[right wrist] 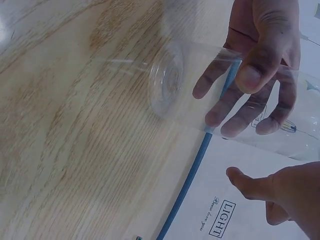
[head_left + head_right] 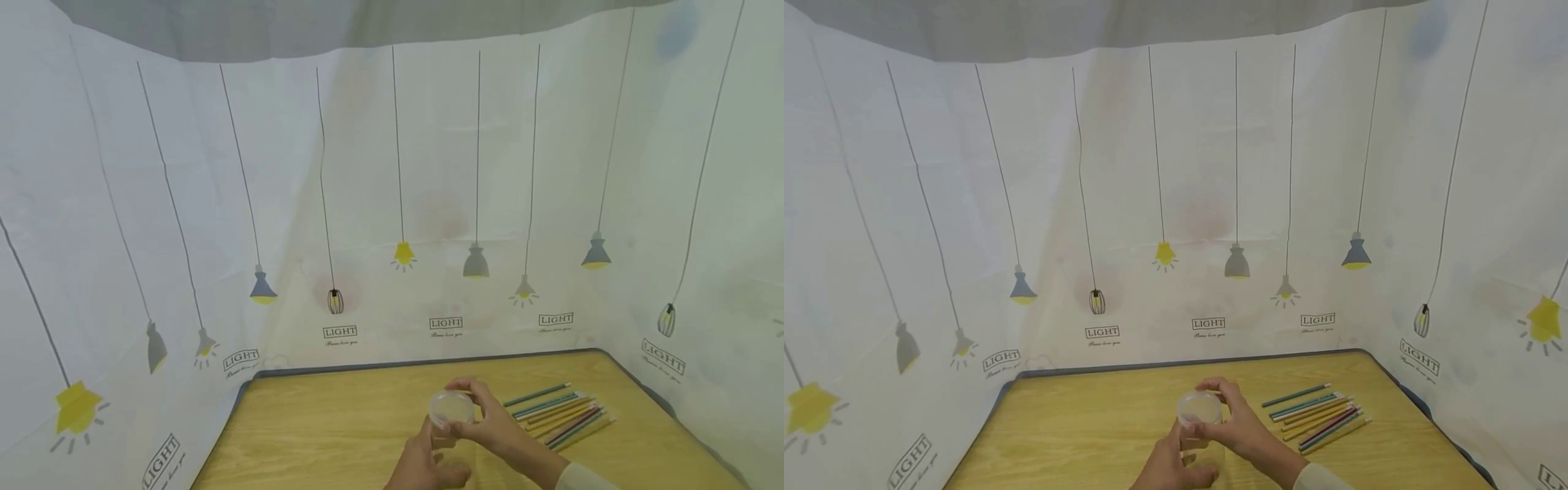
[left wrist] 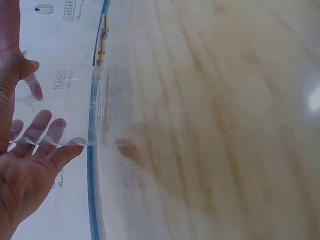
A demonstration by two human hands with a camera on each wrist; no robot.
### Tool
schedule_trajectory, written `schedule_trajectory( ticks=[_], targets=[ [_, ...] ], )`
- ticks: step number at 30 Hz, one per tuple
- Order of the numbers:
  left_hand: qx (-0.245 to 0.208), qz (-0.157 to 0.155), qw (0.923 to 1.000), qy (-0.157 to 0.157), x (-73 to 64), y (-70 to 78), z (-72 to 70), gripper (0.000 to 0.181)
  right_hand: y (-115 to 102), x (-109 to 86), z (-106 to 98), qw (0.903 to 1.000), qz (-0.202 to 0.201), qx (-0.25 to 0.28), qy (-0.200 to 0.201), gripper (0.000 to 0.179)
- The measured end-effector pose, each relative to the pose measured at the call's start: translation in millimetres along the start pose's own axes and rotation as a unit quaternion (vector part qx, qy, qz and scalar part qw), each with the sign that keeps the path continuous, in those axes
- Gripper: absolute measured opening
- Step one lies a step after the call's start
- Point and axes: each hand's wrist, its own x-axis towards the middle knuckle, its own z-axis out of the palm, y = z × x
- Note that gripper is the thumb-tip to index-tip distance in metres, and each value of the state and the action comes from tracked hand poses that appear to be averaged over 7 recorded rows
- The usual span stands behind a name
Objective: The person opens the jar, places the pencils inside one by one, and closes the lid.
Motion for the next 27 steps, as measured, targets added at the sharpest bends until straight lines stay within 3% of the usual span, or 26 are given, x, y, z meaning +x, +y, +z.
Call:
schedule_trajectory(
  ticks=[7, 12, 18, 27],
  targets=[
    [0.011, 0.003, 0.9999, 0.005, 0.0, 0.5, 2.0, 0.096, 0.8, -2.1, -3.0, 0.9999, -0.008, -0.007, -0.008, 0.074],
    [0.020, 0.009, 0.9997, 0.012, 0.0, -1.2, 2.1, 0.096, 0.1, -3.2, 1.1, 0.9993, -0.002, -0.006, 0.036, 0.087],
    [0.022, 0.003, 0.9996, 0.018, -0.7, -1.9, 4.5, 0.094, 0.0, -1.9, 7.9, 0.9964, 0.027, -0.004, 0.080, 0.075],
    [0.018, 0.001, 0.9997, 0.014, -2.0, 0.0, 3.6, 0.094, 4.7, 0.1, 6.2, 0.9981, 0.012, -0.008, 0.060, 0.068]
  ],
)
